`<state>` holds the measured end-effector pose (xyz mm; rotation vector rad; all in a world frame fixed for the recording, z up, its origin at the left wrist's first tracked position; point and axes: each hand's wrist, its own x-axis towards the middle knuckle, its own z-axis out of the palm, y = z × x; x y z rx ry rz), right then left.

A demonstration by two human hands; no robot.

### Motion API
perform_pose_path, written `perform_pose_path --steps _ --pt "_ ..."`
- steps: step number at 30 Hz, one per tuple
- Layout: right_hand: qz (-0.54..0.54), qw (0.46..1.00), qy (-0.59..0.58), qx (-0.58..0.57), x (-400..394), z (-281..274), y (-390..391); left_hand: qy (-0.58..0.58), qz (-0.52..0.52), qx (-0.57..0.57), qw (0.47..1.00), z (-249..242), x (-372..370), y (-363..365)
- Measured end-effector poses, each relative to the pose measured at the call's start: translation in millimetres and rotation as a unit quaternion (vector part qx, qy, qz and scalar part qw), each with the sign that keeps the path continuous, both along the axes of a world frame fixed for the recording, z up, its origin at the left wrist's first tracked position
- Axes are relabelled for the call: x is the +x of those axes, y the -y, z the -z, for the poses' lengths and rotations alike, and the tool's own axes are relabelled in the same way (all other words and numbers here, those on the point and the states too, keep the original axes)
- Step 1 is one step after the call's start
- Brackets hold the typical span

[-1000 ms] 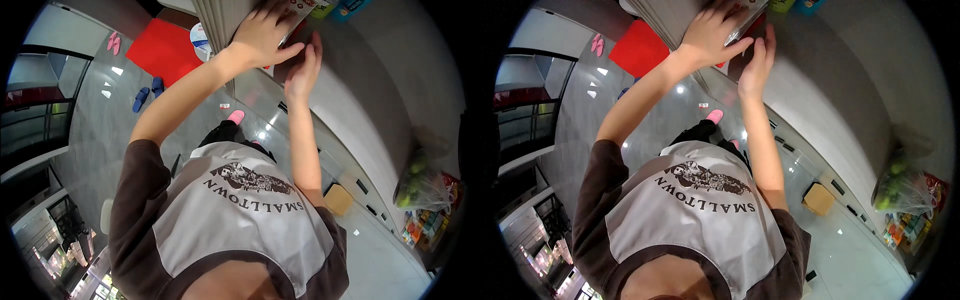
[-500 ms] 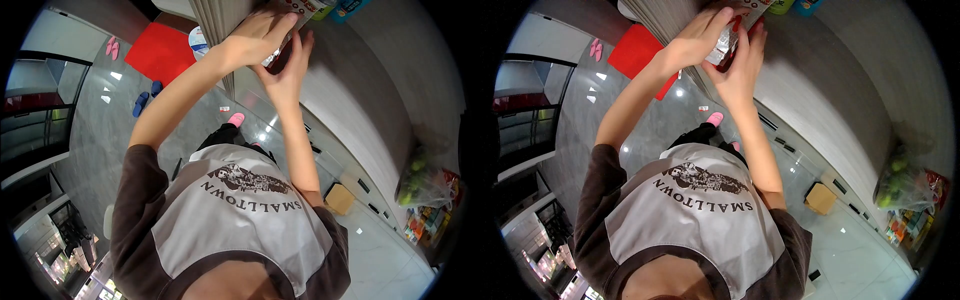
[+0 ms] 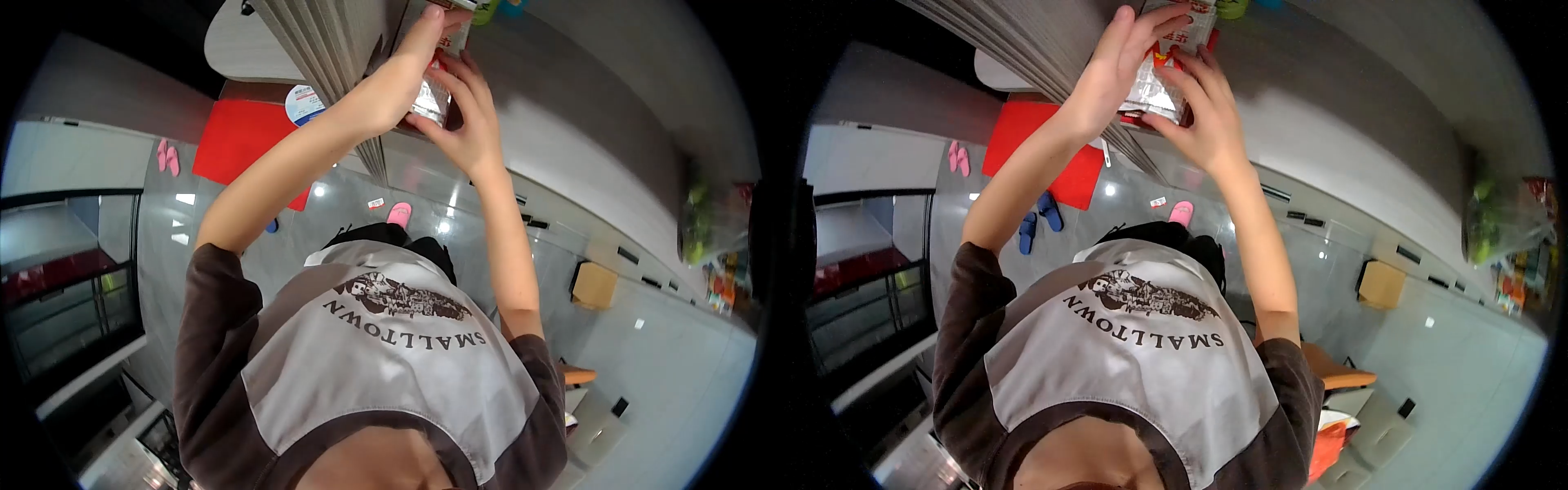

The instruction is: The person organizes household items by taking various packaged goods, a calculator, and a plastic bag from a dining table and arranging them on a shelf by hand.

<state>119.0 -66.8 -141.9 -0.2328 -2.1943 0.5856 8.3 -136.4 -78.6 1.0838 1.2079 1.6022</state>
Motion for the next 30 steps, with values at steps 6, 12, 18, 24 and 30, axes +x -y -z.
perform_pose_path --steps 6,12,18,24,30 --pt "0.018 1.0 0.018 -0.008 2.9 1.3 5.5 -0.165 0.05 0.038 0.984 -18.7 4.3 40.8" --pt "0.017 1.0 0.01 -0.003 2.4 -2.8 17.5 -0.216 0.119 0.036 0.969 3.8 -17.3 132.5" --pt "0.038 0.992 -0.053 -0.105 6.3 -0.7 31.6 -0.115 0.118 -0.193 0.967 73.7 -27.1 203.0" --pt "0.058 0.997 0.001 -0.044 6.6 -10.0 24.8 -0.444 0.101 -0.037 0.889 38.8 -28.7 197.6" --pt "0.107 0.993 0.033 0.04 6.8 -21.2 24.4 -0.676 0.009 0.14 0.723 16.5 -8.7 120.5"
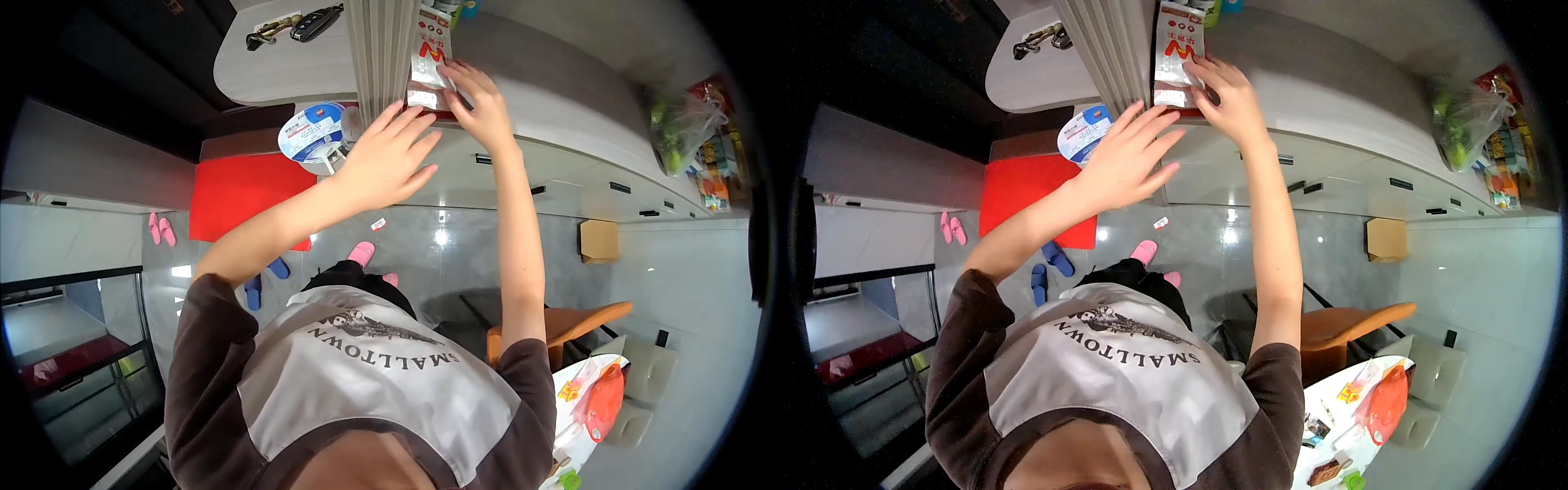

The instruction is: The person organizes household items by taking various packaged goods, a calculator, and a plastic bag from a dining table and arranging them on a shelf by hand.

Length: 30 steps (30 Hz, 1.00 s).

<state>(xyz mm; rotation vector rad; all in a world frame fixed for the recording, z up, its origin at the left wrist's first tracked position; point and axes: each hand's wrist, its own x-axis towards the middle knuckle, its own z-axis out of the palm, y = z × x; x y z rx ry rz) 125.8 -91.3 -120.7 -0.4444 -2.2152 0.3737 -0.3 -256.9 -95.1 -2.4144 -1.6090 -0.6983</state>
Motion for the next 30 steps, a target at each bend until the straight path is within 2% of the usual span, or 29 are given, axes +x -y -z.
perform_pose_path --steps 1,4,7,10,11,15,18,22,24,26,30 --pt "0.006 1.0 -0.005 0.026 -0.1 0.3 -0.1 -0.028 -0.016 0.015 0.999 -1.9 4.5 -5.8" --pt "0.028 0.997 -0.074 -0.015 -1.2 -4.6 4.2 -0.091 -0.058 0.022 0.994 -2.5 8.8 -17.1" --pt "0.034 0.994 -0.105 -0.005 -1.7 -8.5 -0.4 -0.137 -0.086 0.025 0.987 1.8 10.3 -24.4" --pt "0.047 0.963 -0.181 -0.196 0.1 -16.1 0.9 -0.179 -0.106 0.008 0.978 5.7 11.9 -30.6" --pt "0.026 0.924 -0.264 -0.276 -1.6 -20.4 3.4 -0.188 -0.115 0.003 0.975 6.7 13.0 -34.2" --pt "-0.056 0.825 -0.414 -0.381 20.2 -34.3 -11.1 -0.225 -0.146 -0.009 0.963 7.6 15.3 -42.2" --pt "0.012 0.83 -0.393 -0.396 45.3 -45.4 -31.5 -0.227 -0.147 -0.002 0.963 8.4 16.1 -46.9" --pt "0.011 0.885 -0.195 -0.423 83.5 -63.0 -61.2 -0.236 -0.151 0.019 0.96 2.7 20.7 -57.2" --pt "0.02 0.899 -0.065 -0.432 99.2 -78.3 -78.5 -0.216 -0.139 0.038 0.966 0.4 20.7 -67.1" --pt "0.049 0.907 0.061 -0.414 106.5 -90.4 -96.1 -0.199 -0.175 0.007 0.964 6.2 25.7 -78.9" --pt "0.063 0.842 0.314 -0.433 73.6 -99.6 -109.5 -0.203 -0.207 -0.01 0.957 13.2 27.8 -88.9"
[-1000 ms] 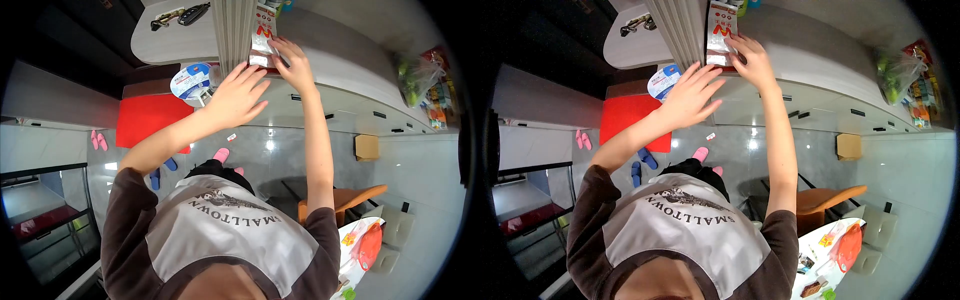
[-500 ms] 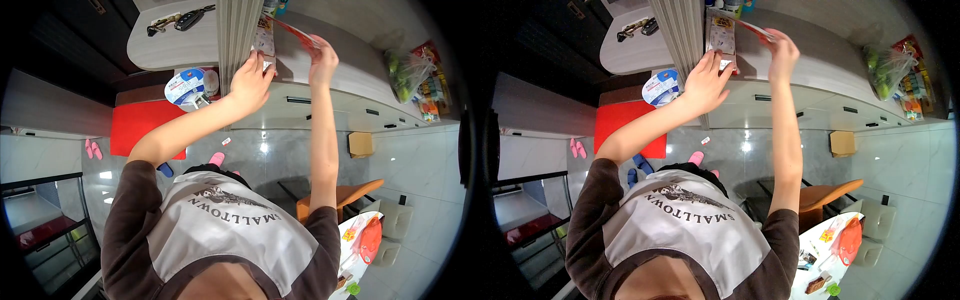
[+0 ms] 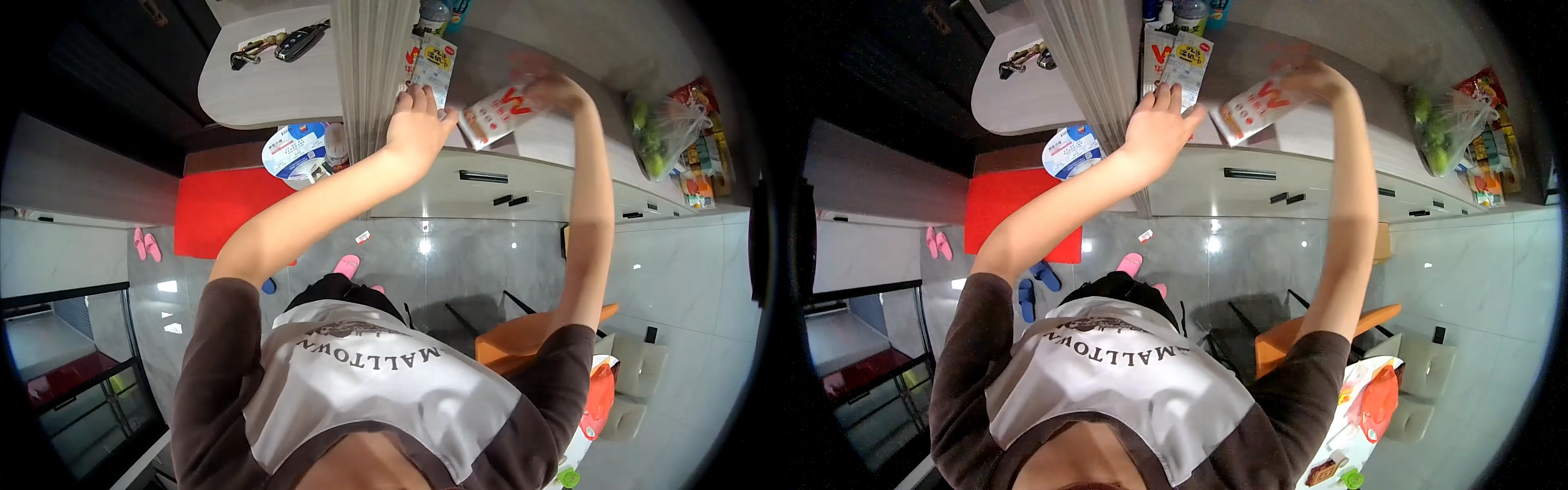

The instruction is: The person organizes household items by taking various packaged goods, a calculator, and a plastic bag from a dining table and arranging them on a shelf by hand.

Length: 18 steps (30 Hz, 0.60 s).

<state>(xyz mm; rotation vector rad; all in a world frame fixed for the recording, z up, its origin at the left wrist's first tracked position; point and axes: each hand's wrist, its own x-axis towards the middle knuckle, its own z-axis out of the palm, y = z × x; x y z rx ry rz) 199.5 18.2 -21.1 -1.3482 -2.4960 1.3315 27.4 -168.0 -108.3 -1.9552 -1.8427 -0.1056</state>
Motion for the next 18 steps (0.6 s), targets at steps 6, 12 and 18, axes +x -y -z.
perform_pose_path --steps 6,12,18 --pt "-0.115 0.948 -0.076 0.287 -83.9 76.4 -18.7 0.056 0.025 0.064 0.996 -5.8 -2.5 2.5" --pt "0.13 0.963 -0.148 0.184 -77.5 95.3 -5.5 0.058 0.018 0.061 0.996 -6.3 -2.5 3.5" --pt "0.134 0.946 -0.291 -0.055 -97.0 76.3 52.9 0.037 0.018 0.003 0.999 -9.1 -1.6 6.0"
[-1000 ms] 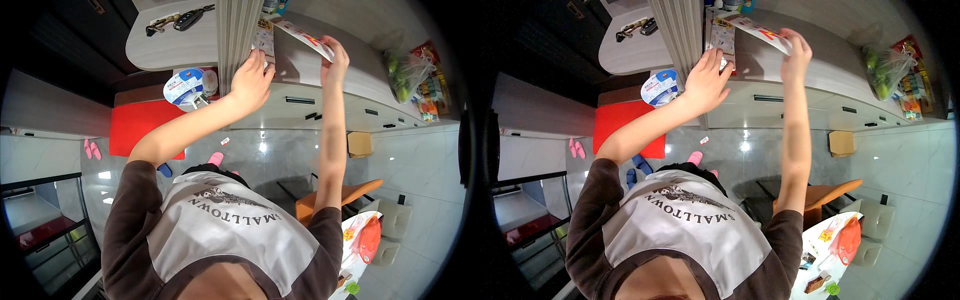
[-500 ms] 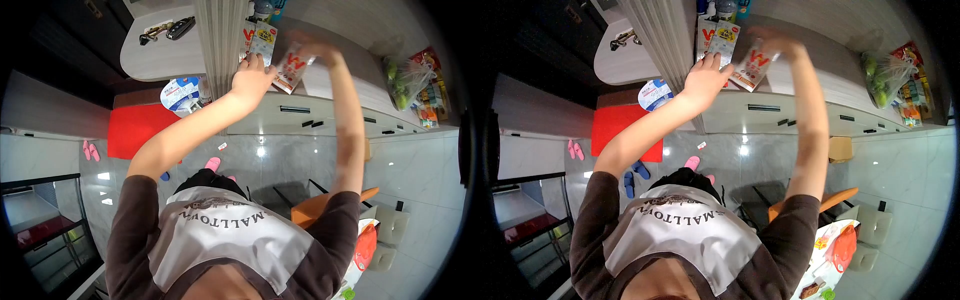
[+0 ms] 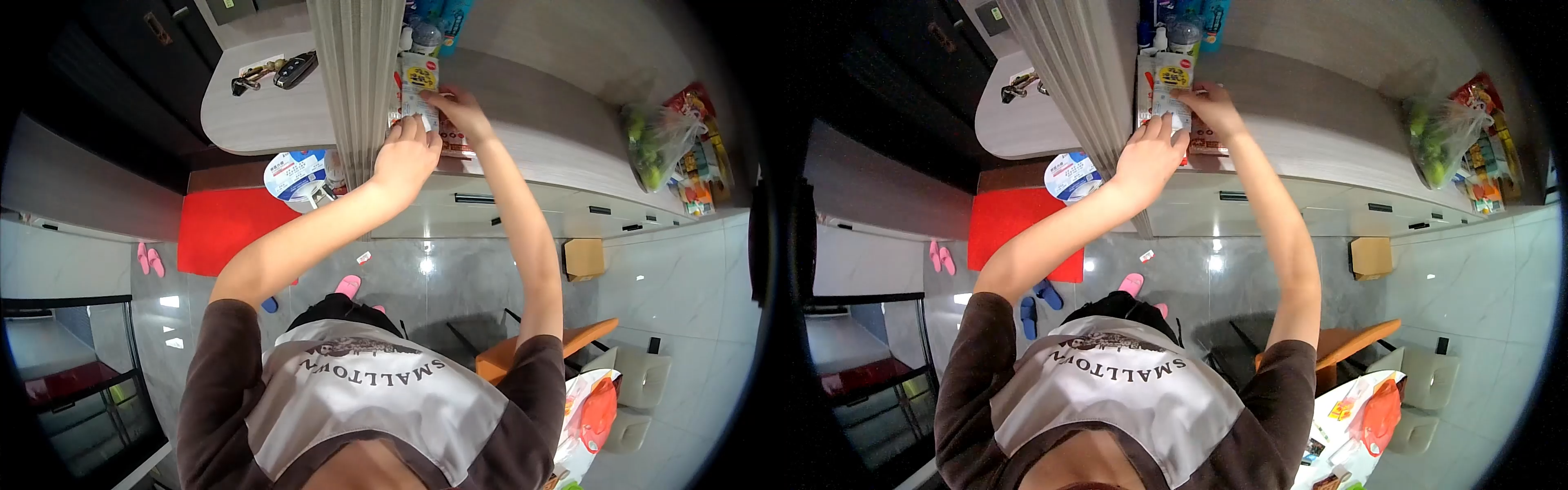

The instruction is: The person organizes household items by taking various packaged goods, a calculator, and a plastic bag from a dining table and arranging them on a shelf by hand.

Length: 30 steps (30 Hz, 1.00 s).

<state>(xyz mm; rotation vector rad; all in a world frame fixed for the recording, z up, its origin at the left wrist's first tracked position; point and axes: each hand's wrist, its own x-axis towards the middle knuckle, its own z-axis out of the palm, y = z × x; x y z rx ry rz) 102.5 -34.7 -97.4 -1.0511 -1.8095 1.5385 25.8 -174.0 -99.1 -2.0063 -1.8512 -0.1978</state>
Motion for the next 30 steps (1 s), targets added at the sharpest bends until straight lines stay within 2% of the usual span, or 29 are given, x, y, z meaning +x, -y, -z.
perform_pose_path --steps 1,3,5,9,16,20,21,25,28,30 --pt "0.027 0.998 -0.062 0.006 -8.6 6.0 2.5 -0.006 0.0 0.006 1.0 0.1 0.4 0.8" --pt "0.042 0.998 -0.047 0.008 -16.0 10.2 1.2 -0.017 0.001 0.02 1.0 -1.7 3.3 2.6" --pt "0.075 0.996 -0.051 0.007 -19.3 9.4 2.3 0.065 0.004 0.011 0.998 -10.0 11.4 7.6" --pt "0.041 0.996 -0.08 0.013 -14.6 -2.8 9.0 0.251 -0.003 -0.073 0.965 -16.5 10.4 2.2" --pt "0.046 0.976 -0.178 -0.113 -13.6 6.4 2.2 0.253 0.077 0.004 0.964 -10.3 -0.4 7.5" --pt "-0.029 0.926 -0.27 -0.26 1.9 5.8 -12.8 0.258 0.092 0.042 0.961 -16.6 2.4 18.6" --pt "-0.008 0.916 -0.264 -0.302 5.6 -1.3 -8.0 0.267 0.096 0.054 0.958 -16.9 2.1 18.5" --pt "-0.045 0.894 -0.303 -0.328 6.2 11.4 -16.0 0.32 0.079 0.054 0.942 -10.5 4.2 13.6" --pt "-0.027 0.926 -0.254 -0.278 8.8 6.5 -9.7 0.311 0.059 0.025 0.948 -5.9 4.7 12.3" --pt "-0.049 0.929 -0.256 -0.263 10.5 14.8 -15.9 0.302 0.061 0.032 0.951 -4.0 3.4 14.7"
